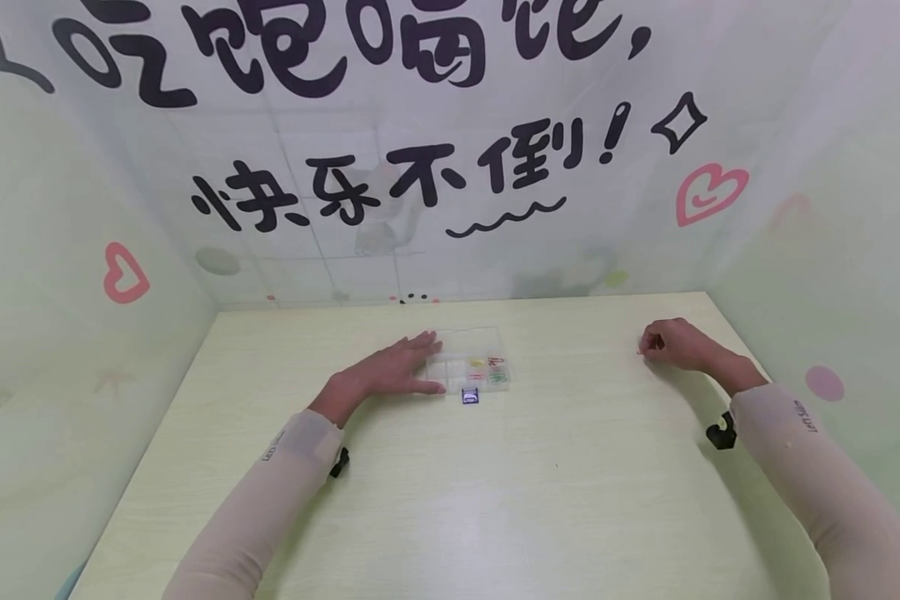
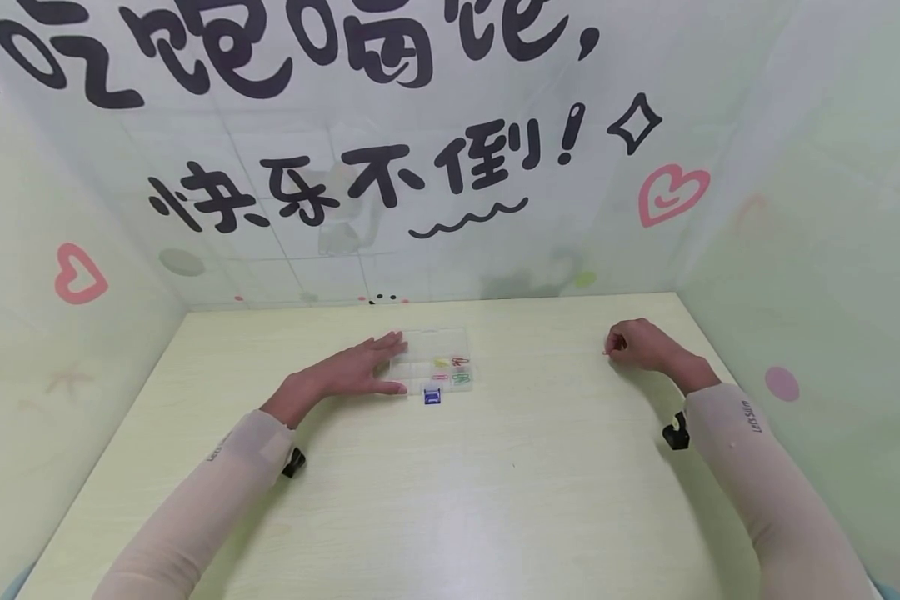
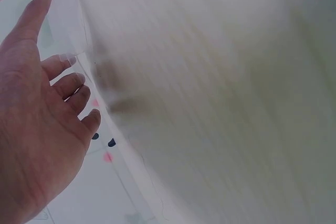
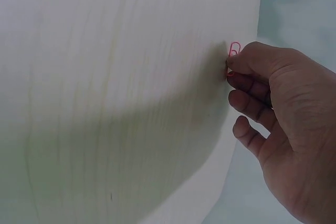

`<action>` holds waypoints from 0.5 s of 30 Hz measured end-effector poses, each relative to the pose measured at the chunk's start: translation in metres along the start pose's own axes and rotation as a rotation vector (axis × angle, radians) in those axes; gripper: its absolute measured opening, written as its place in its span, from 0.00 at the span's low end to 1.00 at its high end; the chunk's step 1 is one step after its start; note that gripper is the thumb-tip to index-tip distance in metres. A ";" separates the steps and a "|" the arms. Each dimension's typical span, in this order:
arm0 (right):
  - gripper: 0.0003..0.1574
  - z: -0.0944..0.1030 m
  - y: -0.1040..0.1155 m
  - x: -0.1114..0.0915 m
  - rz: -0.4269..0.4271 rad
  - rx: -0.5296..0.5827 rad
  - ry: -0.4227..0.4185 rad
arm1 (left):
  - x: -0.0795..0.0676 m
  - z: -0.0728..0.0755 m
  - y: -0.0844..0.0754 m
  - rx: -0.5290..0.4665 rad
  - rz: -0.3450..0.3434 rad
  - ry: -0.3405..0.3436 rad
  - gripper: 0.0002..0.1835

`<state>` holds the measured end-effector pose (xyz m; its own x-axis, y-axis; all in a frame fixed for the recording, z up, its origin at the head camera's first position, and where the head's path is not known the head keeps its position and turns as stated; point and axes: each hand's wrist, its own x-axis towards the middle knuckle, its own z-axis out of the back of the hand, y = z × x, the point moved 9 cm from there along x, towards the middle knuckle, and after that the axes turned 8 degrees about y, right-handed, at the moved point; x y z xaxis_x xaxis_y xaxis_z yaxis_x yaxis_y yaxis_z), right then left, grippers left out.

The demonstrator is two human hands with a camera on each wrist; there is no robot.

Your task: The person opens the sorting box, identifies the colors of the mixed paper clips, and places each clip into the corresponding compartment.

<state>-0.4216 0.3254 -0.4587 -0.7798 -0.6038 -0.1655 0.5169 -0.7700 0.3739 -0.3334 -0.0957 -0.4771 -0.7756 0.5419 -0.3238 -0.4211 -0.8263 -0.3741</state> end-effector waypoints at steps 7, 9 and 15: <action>0.06 0.000 0.003 -0.002 -0.006 -0.005 -0.007 | 0.000 0.001 0.000 -0.002 0.004 0.000 0.52; 0.06 0.000 0.005 -0.002 -0.006 -0.005 -0.013 | 0.000 0.000 0.000 0.000 0.005 -0.002 0.52; 0.06 0.002 0.015 0.000 0.018 -0.011 -0.030 | 0.000 0.001 -0.001 -0.008 0.012 0.004 0.52</action>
<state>-0.4144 0.3145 -0.4510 -0.7805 -0.6112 -0.1312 0.5347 -0.7614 0.3665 -0.3334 -0.0950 -0.4760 -0.7790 0.5321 -0.3317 -0.4074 -0.8317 -0.3773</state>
